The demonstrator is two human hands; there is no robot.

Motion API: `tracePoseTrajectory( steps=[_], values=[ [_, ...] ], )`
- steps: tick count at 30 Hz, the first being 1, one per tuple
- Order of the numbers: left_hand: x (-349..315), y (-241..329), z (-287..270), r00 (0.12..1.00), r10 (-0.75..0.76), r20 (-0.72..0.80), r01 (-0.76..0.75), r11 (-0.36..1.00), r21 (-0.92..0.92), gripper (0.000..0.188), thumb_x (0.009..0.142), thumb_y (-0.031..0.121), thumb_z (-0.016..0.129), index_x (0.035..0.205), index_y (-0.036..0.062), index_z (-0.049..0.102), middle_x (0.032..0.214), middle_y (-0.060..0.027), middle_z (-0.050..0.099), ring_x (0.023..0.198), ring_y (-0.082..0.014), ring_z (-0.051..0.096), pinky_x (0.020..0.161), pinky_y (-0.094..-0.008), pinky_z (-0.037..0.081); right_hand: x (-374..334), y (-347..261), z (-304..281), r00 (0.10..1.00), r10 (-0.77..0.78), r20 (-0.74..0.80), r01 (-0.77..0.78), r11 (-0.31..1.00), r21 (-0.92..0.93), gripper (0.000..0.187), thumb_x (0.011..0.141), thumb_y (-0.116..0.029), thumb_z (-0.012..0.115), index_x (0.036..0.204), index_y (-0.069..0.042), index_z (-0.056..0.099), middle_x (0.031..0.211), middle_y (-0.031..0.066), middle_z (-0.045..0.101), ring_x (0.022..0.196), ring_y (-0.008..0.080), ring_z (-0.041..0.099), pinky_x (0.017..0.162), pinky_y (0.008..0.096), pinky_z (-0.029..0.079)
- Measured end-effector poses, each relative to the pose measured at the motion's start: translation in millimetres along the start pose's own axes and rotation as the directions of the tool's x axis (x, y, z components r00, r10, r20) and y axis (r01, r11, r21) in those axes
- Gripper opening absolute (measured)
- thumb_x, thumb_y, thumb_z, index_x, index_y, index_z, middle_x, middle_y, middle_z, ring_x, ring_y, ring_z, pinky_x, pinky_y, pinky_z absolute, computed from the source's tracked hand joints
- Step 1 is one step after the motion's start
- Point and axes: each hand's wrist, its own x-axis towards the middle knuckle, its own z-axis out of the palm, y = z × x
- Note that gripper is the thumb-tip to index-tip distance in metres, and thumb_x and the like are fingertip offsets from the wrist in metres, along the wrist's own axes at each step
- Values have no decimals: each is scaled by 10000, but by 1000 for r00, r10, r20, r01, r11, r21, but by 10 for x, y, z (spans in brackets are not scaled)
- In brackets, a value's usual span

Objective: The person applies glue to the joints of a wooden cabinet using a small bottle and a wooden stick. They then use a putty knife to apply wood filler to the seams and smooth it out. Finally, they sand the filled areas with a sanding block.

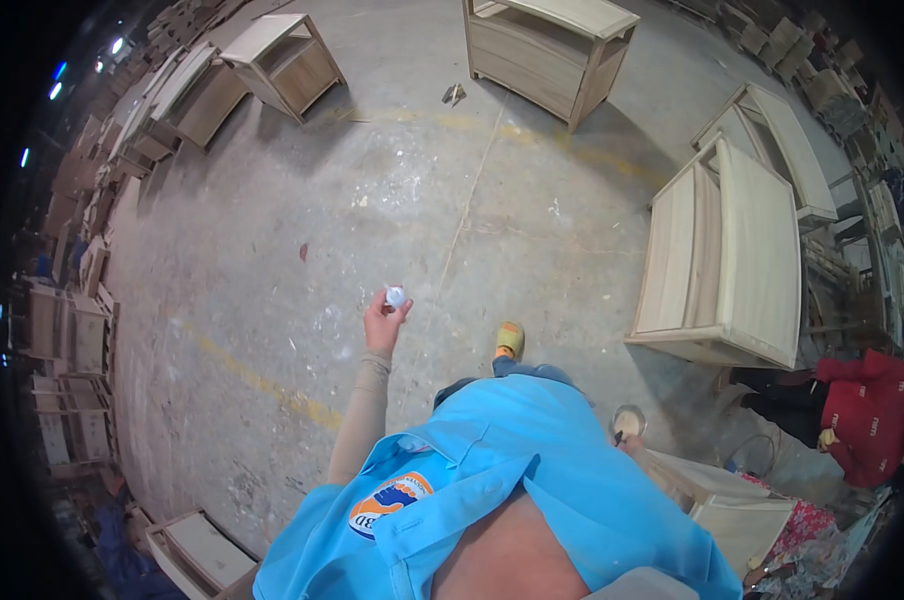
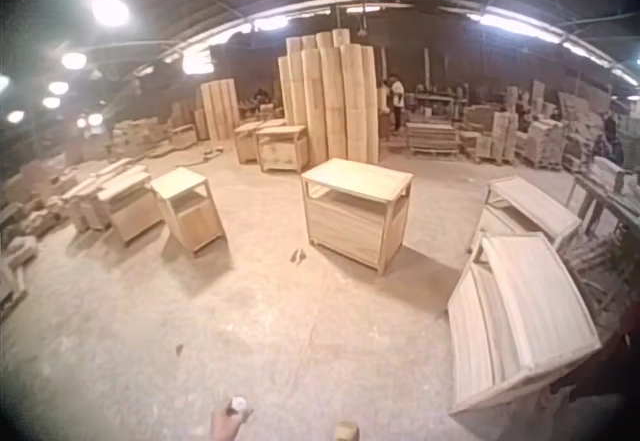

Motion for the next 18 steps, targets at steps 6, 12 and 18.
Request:
tracePoseTrajectory(
  steps=[6,12,18],
  values=[
    [1036,260,437,1000,29,-11,-28,998,60,331,772,124,737,1076,47,631,857,-13,637,714,-62,569,541,-223,474,36,-2995,819,931,-284,228,289,957,11,470,784,-10,394,1244,56,461,1043,165,639,749,294,692,510,321,551],
    [2287,559,1066,999,-51,-12,52,998,41,342,776,134,733,1088,46,624,857,-12,636,707,-64,566,541,-221,472,-90,-5374,1804,731,-604,319,600,791,123,338,870,-136,480,1157,36,532,923,151,677,759,259,695,544,268,523],
    [3873,888,1673,999,-44,1,44,999,-17,343,784,148,727,1091,42,617,846,-6,631,699,-61,559,533,-222,468,39,-6252,2229,778,-548,307,553,830,81,301,869,-155,490,1102,15,576,918,153,681,736,240,697,484,248,470]
  ],
)
